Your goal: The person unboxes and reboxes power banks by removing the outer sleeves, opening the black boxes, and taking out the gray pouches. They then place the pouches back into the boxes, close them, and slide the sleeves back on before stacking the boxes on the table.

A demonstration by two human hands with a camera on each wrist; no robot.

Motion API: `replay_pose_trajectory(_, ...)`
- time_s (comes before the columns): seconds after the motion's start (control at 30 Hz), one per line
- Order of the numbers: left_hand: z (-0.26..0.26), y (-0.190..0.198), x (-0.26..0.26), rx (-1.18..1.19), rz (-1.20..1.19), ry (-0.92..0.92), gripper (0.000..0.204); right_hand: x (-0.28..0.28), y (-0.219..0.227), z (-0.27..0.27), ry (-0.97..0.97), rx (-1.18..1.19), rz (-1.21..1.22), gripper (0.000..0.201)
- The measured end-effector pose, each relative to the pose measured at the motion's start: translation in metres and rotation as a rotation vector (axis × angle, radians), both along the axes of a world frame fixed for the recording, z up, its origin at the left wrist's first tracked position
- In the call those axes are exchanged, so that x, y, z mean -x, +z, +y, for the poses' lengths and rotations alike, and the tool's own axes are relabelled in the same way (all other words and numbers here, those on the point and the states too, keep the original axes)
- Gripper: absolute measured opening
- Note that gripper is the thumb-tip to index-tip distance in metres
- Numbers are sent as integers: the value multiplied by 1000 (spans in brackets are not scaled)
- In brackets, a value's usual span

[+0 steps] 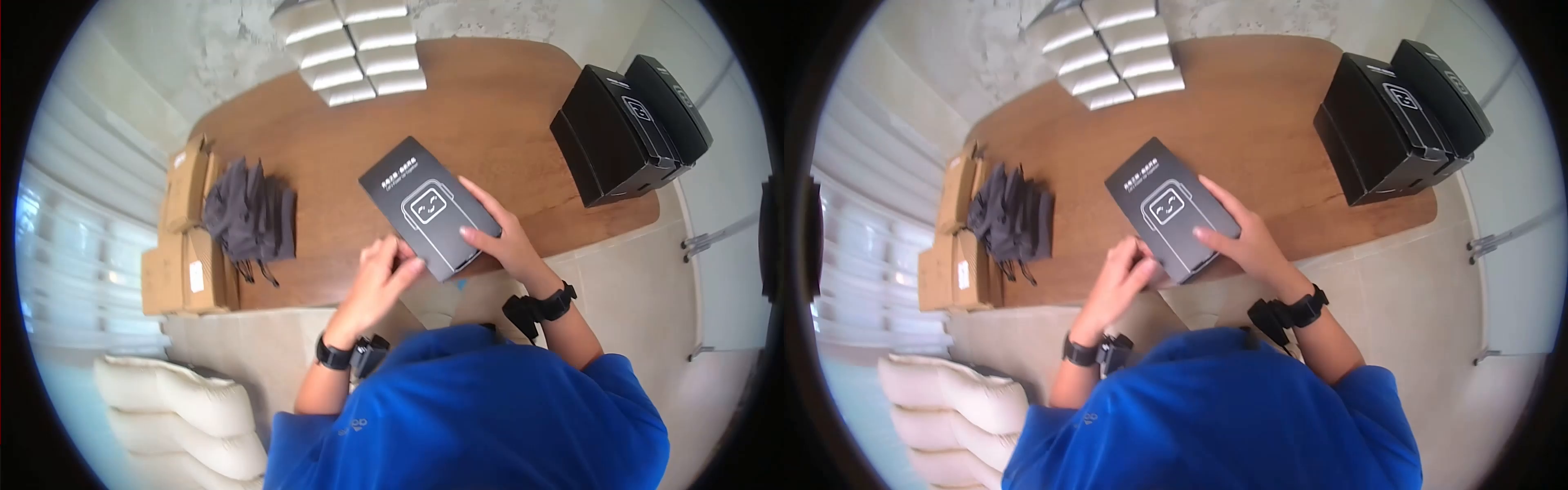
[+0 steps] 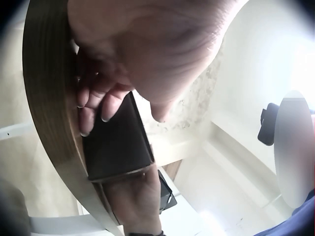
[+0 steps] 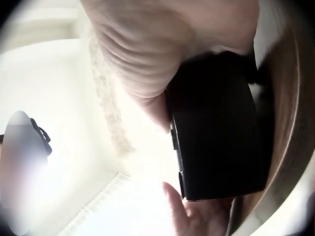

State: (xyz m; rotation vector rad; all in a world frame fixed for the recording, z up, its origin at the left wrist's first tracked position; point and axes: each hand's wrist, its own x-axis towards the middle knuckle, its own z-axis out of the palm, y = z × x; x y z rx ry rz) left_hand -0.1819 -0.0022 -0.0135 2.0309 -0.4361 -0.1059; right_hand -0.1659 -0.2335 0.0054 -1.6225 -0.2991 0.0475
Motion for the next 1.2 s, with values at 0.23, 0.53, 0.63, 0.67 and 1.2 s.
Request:
replay_pose_trajectory(0.23, -28, 12, -1, 349, 213, 97, 54, -6, -11, -9, 18, -346, -83, 63)
replay_pose_trajectory(0.53, -57, 36, -21, 756, 378, 71, 63, -4, -10, -22, 141, -856, 435, 62)
replay_pose_trajectory(0.63, -70, 42, -35, 490, 143, -114, 72, 1, -15, -17, 152, -817, 295, 57)
replay_pose_trajectory(0.67, -77, 51, -31, 391, 66, -93, 64, -1, -26, -19, 119, -828, 232, 53)
replay_pose_trajectory(1.2, -35, 161, -255, -1016, -1247, 340, 24, -9, -40, -52, 118, -1219, 325, 65)
